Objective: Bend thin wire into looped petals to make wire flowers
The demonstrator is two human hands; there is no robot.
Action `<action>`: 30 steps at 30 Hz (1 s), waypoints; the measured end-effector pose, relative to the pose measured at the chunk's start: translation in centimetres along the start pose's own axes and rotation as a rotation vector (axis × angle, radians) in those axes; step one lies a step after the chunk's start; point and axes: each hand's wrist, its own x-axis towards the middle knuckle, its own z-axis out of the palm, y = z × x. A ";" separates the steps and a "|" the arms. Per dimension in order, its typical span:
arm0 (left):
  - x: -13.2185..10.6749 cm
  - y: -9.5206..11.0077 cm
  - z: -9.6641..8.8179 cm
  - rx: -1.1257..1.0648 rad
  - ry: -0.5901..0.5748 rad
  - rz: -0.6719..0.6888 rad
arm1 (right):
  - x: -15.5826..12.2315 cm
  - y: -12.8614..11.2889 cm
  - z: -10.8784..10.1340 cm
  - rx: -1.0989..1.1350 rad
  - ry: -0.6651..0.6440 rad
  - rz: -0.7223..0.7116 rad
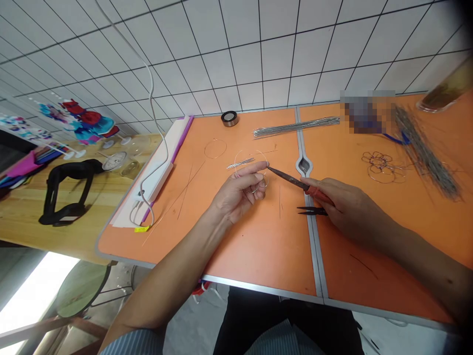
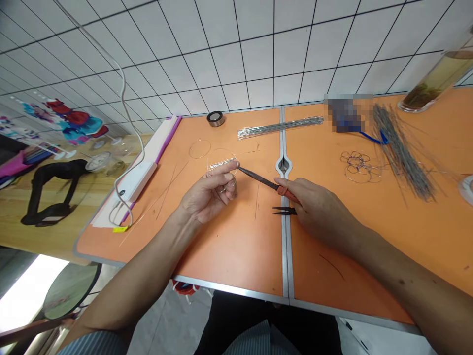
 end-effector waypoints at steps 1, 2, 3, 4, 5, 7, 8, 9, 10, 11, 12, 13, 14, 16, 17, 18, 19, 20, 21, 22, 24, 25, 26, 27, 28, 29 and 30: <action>0.0 0.0 0.0 0.005 -0.001 0.000 | 0.0 0.0 -0.1 0.007 -0.006 0.005; 0.0 0.0 -0.1 0.011 -0.002 0.000 | 0.0 -0.1 -0.1 0.014 -0.011 0.009; 0.1 0.0 -0.2 0.018 -0.004 0.000 | 0.0 -0.1 -0.2 0.020 -0.020 0.009; 0.1 0.0 -0.2 0.026 -0.008 0.000 | 0.1 -0.2 -0.2 0.026 -0.029 0.008; 0.1 -0.1 -0.3 0.035 -0.016 -0.001 | 0.1 -0.2 -0.3 0.031 -0.036 0.006; 0.2 -0.1 -0.3 0.044 -0.029 0.000 | 0.0 -0.2 -0.2 0.039 -0.038 -0.001; 0.2 -0.1 -0.3 0.041 -0.031 0.000 | 0.0 -0.1 -0.2 0.043 -0.036 -0.004; 0.1 -0.1 -0.3 0.032 -0.027 -0.002 | 0.0 -0.1 -0.1 0.046 -0.035 -0.007; 0.1 0.0 -0.2 0.021 -0.022 -0.008 | 0.0 0.0 -0.1 0.049 -0.033 -0.013; 0.1 0.0 -0.2 0.007 -0.016 -0.015 | 0.0 0.1 -0.1 0.053 -0.031 -0.022; 0.1 0.1 -0.2 -0.006 -0.012 -0.023 | 0.0 0.1 0.0 0.058 -0.032 -0.034; 0.0 0.1 -0.1 -0.018 -0.011 -0.031 | 0.0 0.2 0.0 0.061 -0.033 -0.043; 0.0 0.1 -0.1 -0.028 -0.011 -0.037 | 0.0 0.2 0.0 0.064 -0.031 -0.048; 0.1 0.2 -0.2 -0.046 -0.017 -0.047 | 0.0 0.2 -0.1 0.071 -0.031 -0.043; 0.1 0.1 -0.3 -0.055 -0.023 -0.052 | 0.1 0.1 -0.2 0.076 -0.038 -0.030; 0.2 0.1 -0.3 -0.064 -0.028 -0.057 | 0.1 0.1 -0.3 0.080 -0.045 -0.015; 0.2 0.1 -0.4 -0.071 -0.033 -0.061 | 0.1 0.0 -0.4 0.085 -0.052 -0.001; 0.2 0.0 -0.4 -0.076 -0.036 -0.065 | 0.2 -0.1 -0.5 0.089 -0.060 0.009; 0.2 0.0 -0.4 -0.076 -0.038 -0.067 | 0.2 -0.1 -0.5 0.092 -0.066 0.019; 0.2 0.0 -0.4 -0.073 -0.037 -0.069 | 0.2 -0.2 -0.6 0.095 -0.070 0.027; 0.2 0.0 -0.3 -0.061 -0.032 -0.068 | 0.2 -0.2 -0.6 0.108 -0.078 0.041; 0.2 0.0 -0.3 -0.053 -0.033 -0.067 | 0.2 -0.2 -0.6 0.117 -0.082 0.050; 0.2 0.0 -0.3 -0.047 -0.035 -0.064 | 0.2 -0.2 -0.5 0.126 -0.084 0.058; 0.2 0.0 -0.2 -0.043 -0.040 -0.061 | 0.3 -0.2 -0.5 0.135 -0.087 0.067; 0.1 0.0 -0.2 -0.040 -0.045 -0.057 | 0.3 -0.2 -0.5 0.145 -0.091 0.073; 0.1 0.1 -0.2 -0.037 -0.049 -0.055 | 0.4 -0.2 -0.5 0.155 -0.094 0.076; 0.1 0.1 -0.1 -0.034 -0.048 -0.051 | 0.4 -0.2 -0.5 0.165 -0.097 0.077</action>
